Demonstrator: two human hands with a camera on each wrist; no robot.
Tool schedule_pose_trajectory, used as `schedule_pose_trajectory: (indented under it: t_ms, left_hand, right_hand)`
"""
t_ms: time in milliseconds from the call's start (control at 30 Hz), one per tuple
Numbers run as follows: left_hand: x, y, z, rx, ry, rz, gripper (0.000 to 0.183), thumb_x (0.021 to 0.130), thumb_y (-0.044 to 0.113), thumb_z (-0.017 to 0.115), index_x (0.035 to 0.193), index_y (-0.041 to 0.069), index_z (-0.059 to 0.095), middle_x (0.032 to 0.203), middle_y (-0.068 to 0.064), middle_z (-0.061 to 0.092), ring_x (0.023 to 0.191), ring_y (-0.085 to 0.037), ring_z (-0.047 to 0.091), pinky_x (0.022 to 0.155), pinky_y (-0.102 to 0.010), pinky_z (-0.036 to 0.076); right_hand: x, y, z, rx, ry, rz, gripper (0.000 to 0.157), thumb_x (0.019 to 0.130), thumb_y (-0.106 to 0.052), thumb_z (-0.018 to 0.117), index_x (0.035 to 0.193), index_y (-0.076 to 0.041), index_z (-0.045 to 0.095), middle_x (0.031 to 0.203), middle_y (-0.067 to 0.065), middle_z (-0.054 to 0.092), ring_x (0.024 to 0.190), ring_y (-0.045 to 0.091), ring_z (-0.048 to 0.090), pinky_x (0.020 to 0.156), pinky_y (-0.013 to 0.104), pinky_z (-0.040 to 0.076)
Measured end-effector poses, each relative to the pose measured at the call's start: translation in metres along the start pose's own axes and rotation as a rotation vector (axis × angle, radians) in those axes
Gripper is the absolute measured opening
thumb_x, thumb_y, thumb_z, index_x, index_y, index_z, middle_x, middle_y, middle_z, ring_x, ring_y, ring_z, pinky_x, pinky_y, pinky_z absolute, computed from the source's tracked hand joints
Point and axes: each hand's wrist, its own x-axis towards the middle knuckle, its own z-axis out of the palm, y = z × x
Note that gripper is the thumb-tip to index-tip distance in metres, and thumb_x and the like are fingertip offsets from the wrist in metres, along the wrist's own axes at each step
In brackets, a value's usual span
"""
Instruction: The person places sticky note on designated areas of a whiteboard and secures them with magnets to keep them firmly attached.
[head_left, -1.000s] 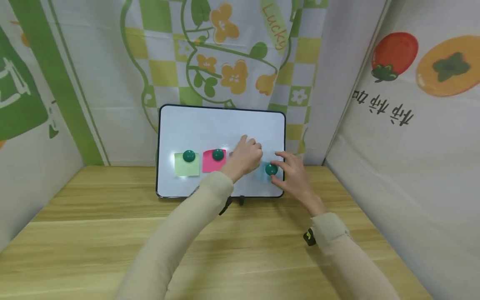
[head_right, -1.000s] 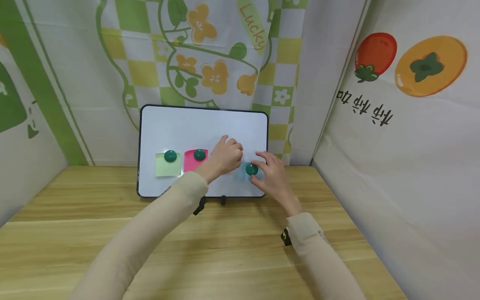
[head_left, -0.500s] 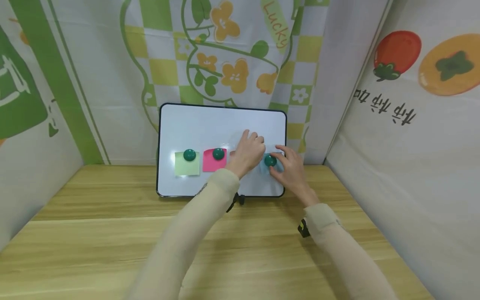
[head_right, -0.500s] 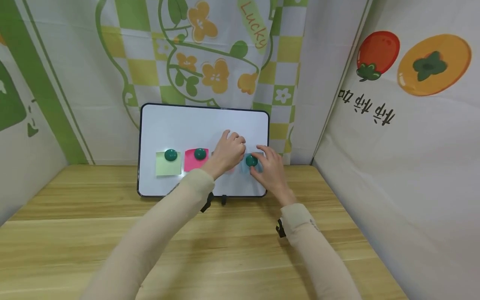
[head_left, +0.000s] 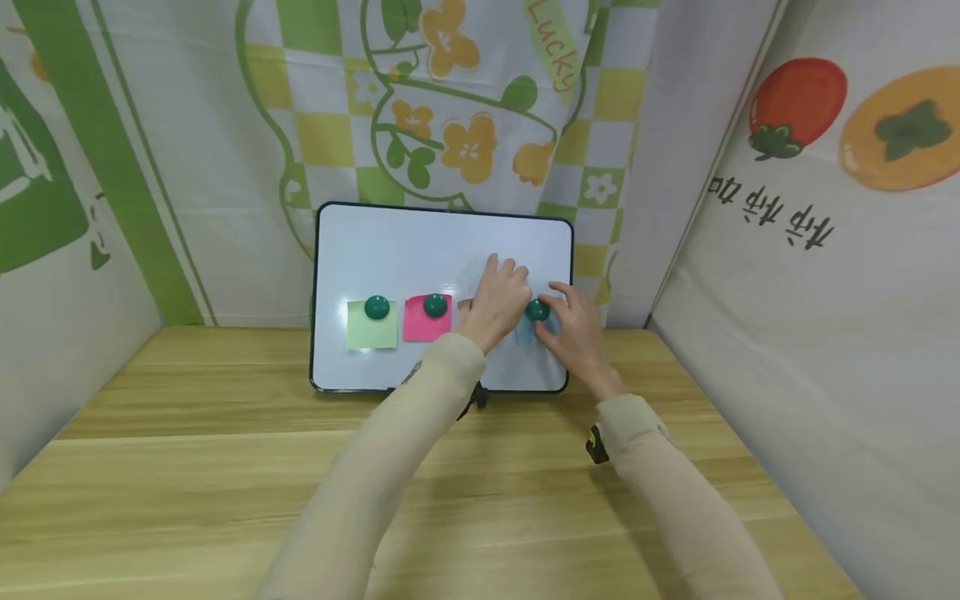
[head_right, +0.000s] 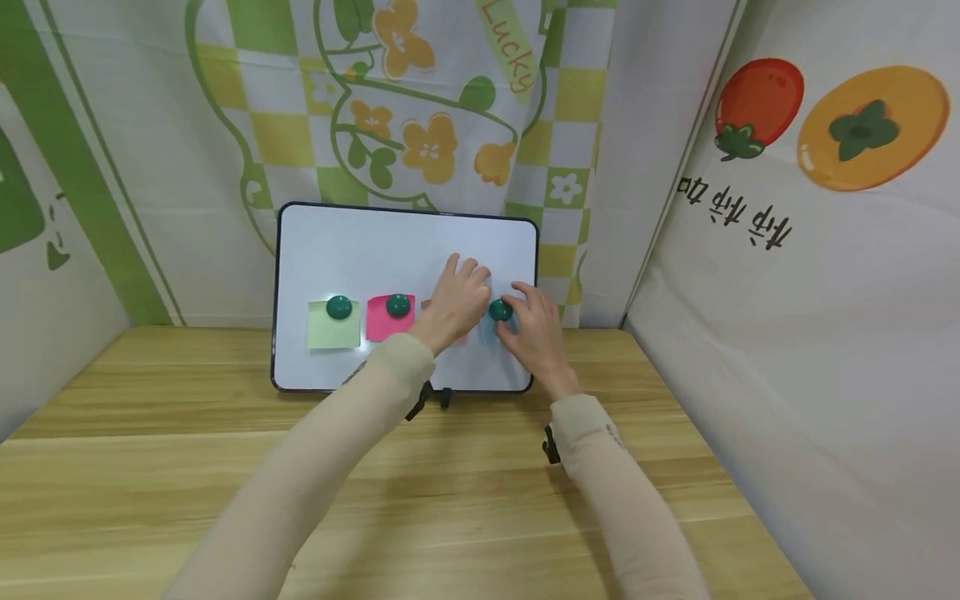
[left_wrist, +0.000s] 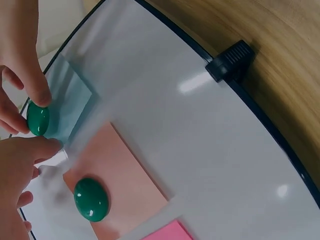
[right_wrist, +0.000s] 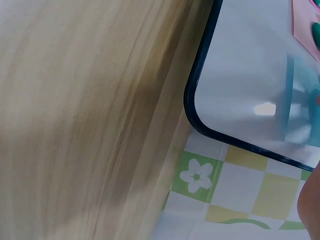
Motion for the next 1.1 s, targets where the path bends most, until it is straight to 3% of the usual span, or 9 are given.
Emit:
schedule_pose_trajectory:
  t_ms: [267, 500, 867, 1100]
  left_hand:
    - [0.003, -0.001, 0.004, 0.035, 0.022, 0.021, 0.013, 0.088, 0.020, 0.074, 0.100, 0.019, 0.078, 0.122, -0.001, 0.064, 0.122, -0.025, 0.051, 0.116, -0.052, 0.032]
    - [0.000, 0.001, 0.007, 0.064, -0.030, 0.015, 0.018, 0.086, 0.023, 0.077, 0.104, 0.020, 0.077, 0.127, -0.001, 0.062, 0.125, -0.025, 0.050, 0.116, -0.053, 0.031]
    - [0.000, -0.002, 0.010, 0.041, 0.035, -0.011, 0.015, 0.088, 0.018, 0.073, 0.101, 0.019, 0.078, 0.123, -0.002, 0.063, 0.123, -0.028, 0.052, 0.117, -0.059, 0.028]
    - [-0.004, -0.001, 0.010, 0.024, 0.013, -0.006, 0.025, 0.085, 0.018, 0.075, 0.110, 0.019, 0.075, 0.125, -0.002, 0.065, 0.123, -0.027, 0.055, 0.117, -0.057, 0.031]
  right_hand:
    - [0.003, 0.002, 0.004, -0.013, -0.019, 0.056, 0.041, 0.079, -0.015, 0.078, 0.117, -0.001, 0.068, 0.135, 0.017, 0.058, 0.121, 0.038, 0.056, 0.103, 0.055, 0.045]
    - [0.006, -0.003, 0.006, -0.020, -0.059, 0.100, 0.041, 0.080, -0.015, 0.079, 0.117, -0.002, 0.068, 0.136, 0.017, 0.057, 0.123, 0.038, 0.054, 0.104, 0.056, 0.043]
    - [0.010, -0.005, 0.009, -0.040, -0.075, 0.143, 0.042, 0.082, -0.019, 0.077, 0.119, -0.003, 0.068, 0.138, 0.016, 0.056, 0.126, 0.036, 0.053, 0.105, 0.057, 0.043]
    - [0.005, -0.007, 0.009, -0.049, -0.088, 0.172, 0.042, 0.084, -0.019, 0.076, 0.122, -0.003, 0.066, 0.138, 0.017, 0.056, 0.126, 0.036, 0.052, 0.105, 0.055, 0.043]
